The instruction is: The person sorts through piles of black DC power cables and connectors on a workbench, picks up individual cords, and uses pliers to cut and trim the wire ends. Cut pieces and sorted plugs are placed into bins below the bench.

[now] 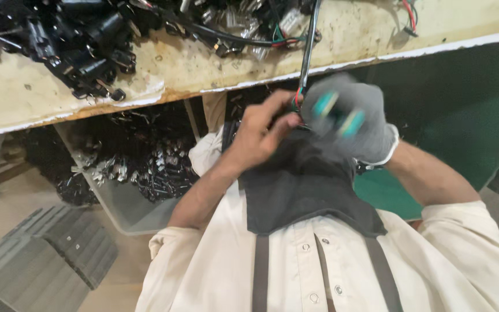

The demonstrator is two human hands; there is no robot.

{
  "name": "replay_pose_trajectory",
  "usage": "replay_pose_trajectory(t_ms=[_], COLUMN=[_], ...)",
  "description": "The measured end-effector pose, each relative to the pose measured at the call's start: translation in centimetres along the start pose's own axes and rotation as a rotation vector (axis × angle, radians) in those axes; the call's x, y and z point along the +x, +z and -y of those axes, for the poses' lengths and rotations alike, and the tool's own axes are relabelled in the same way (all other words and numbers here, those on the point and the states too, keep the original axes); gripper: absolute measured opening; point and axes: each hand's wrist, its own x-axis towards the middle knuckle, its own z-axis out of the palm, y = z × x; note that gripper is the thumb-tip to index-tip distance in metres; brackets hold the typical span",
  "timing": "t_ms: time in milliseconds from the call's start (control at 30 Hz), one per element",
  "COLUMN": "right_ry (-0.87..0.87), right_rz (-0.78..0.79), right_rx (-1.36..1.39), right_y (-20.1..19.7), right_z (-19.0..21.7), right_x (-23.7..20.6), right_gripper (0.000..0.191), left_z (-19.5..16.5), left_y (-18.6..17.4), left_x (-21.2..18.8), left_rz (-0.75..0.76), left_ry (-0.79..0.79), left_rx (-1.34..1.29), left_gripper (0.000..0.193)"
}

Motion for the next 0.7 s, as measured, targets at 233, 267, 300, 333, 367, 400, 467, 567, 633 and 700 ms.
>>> replay_pose_trajectory(t_ms=[233,267,300,333,367,400,467,567,633,700], right_ry=[0.128,0.146,0.154,0.171,0.174,0.164,0.14,0.071,0.017,0.053], right_rz=[-0.328,-0.35,-0.362,-0.373,-0.372,-0.382,-0.417,-0.547,-0.642,-0.63], right_rx=[0.167,0.188,0.207,0.225,0.227,0.217,0.155,-0.085,-0.304,-0.272], right_y=[1.2,1.6,2.2,2.7,3.2,3.5,3.3,0.7,-2.2,-4.5], right_z=[0.9,0.9,0.7,0.3,-0.3,-1.2,-3.5,-6.9,-8.1,-7.4], right_x=[-0.6,-0.9,-1.2,-1.7,-2.3,-2.7,-3.3,-2.9,-1.6,-0.4], right_gripper=[0.009,0.009,0.009,0.009,0.009,0.009,0.009,0.01,0.011,0.012], left_z=[-0.6,-0.7,-0.7,-0.7,-0.8,-0.8,-0.8,-0.7,-0.4,0.1], left_y=[0.3,0.3,0.3,0.4,0.5,0.7,1.3,2.3,2.4,1.9], left_x=[-0.3,-0.5,-0.6,-0.7,-0.7,-0.7,-0.7,-0.6,-0.4,-0.3], left_rz=[-0.04,-0.029,-0.011,-0.008,-0.009,-0.019,0.063,0.284,0.353,0.329], left_ry=[0.234,0.265,0.308,0.306,0.305,0.31,0.211,0.394,0.477,0.415], left_rx=[-0.11,-0.088,-0.06,-0.037,-0.02,0.001,-0.014,0.41,0.787,1.125], left_gripper=[0.029,0.029,0.03,0.03,0.031,0.032,0.037,0.045,0.044,0.037])
